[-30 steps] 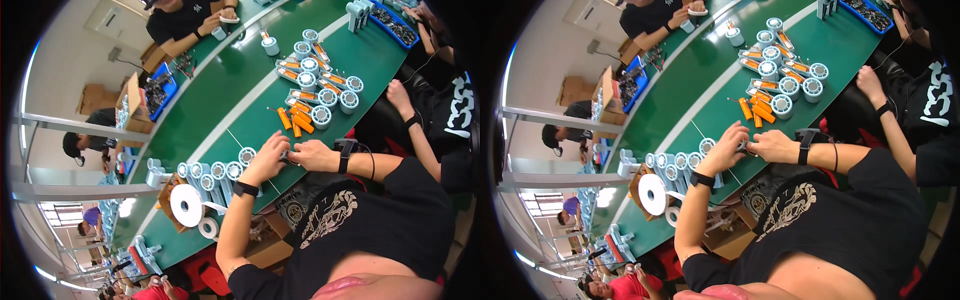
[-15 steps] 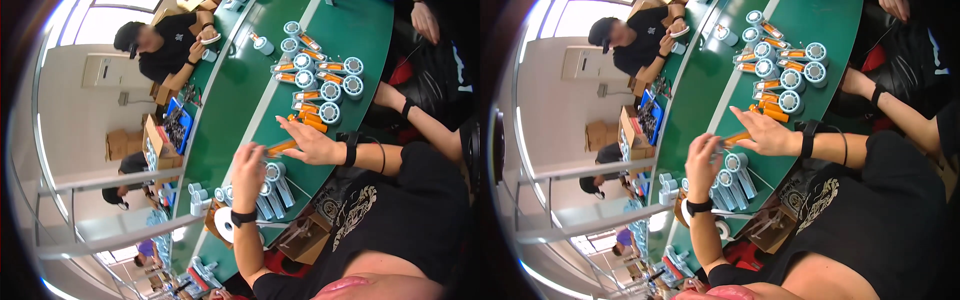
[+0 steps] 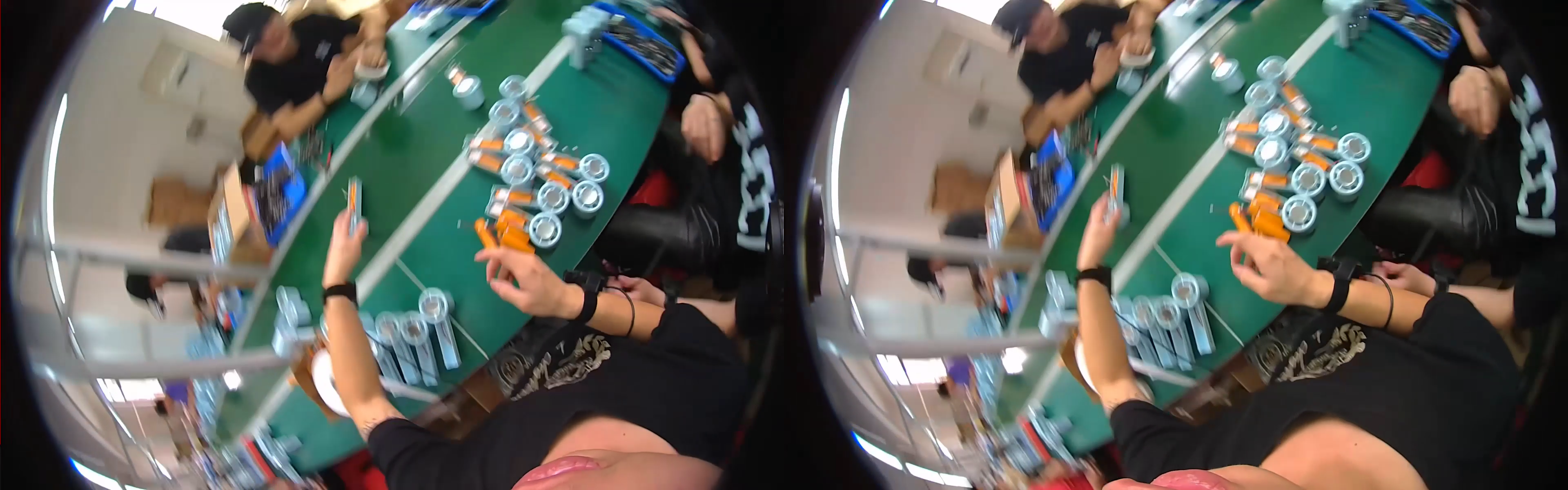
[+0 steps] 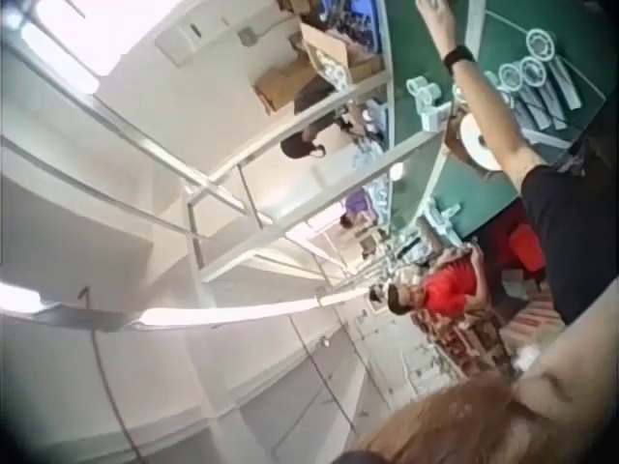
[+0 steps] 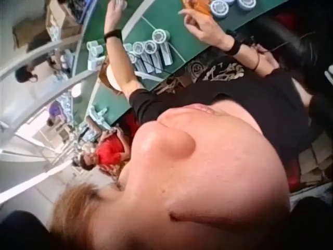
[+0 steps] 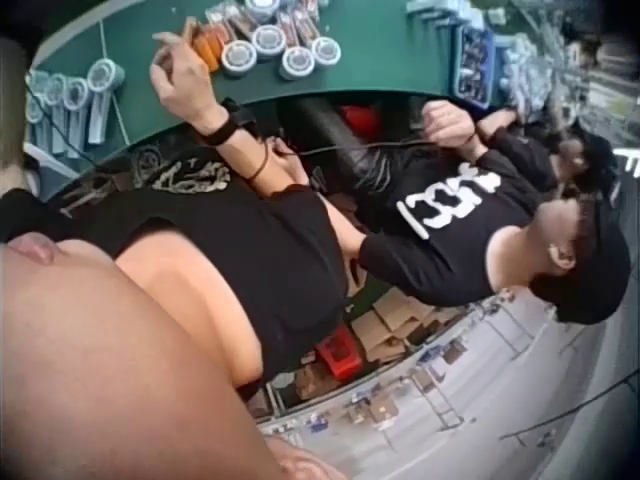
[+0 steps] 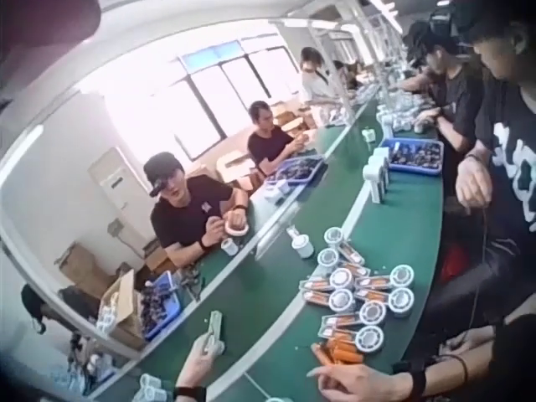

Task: The person picks up a battery, applies a piece of tape from a roll to it, and presses the battery into the handle of a handheld fan, repeating the process multiple times.

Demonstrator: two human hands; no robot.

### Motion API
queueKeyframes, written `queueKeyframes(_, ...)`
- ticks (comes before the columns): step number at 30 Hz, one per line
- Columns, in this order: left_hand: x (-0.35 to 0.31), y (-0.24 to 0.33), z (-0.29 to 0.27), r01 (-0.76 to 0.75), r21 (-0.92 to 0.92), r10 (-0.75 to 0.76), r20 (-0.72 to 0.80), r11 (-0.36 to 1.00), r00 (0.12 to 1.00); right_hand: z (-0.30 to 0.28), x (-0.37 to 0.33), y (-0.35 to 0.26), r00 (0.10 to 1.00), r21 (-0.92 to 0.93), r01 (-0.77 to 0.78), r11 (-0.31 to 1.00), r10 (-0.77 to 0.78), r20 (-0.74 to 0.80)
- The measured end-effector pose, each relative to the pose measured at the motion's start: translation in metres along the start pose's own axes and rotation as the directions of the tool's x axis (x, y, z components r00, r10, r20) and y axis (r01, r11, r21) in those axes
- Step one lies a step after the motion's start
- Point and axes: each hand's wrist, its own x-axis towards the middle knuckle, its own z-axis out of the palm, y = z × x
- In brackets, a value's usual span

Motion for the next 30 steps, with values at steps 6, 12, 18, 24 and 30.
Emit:
queueKeyframes(6,-0.137,0.193,-0.124,0.41,-0.038,-0.382,0.294,0.911,0.876,0.022,0.014,-0.005,0.985,0.102,-0.042,0.994,0.024,0.171)
queueKeyframes(12,-0.332,0.108,-0.091,0.398,0.35,-0.402,-0.064,0.848,0.913,0.078,0.002,-0.019,0.946,0.135,0.027,0.99,-0.069,0.316)
queueKeyframes(18,-0.352,0.072,-0.047,0.234,0.494,-0.189,-0.139,0.838,0.972,0.091,-0.015,-0.003,0.93,0.104,0.205,0.973,-0.226,0.291)
queueKeyframes(24,-0.332,0.173,-0.049,0.322,0.578,-0.109,-0.372,0.75,0.922,0.132,-0.032,-0.026,0.96,0.201,0.281,0.938,-0.278,-0.044)
queueKeyframes(30,-0.266,0.23,-0.042,-0.061,0.633,0.302,-0.28,0.772,0.911,0.095,-0.035,-0.024,0.644,0.438,-0.451,0.778,-0.056,0.763)
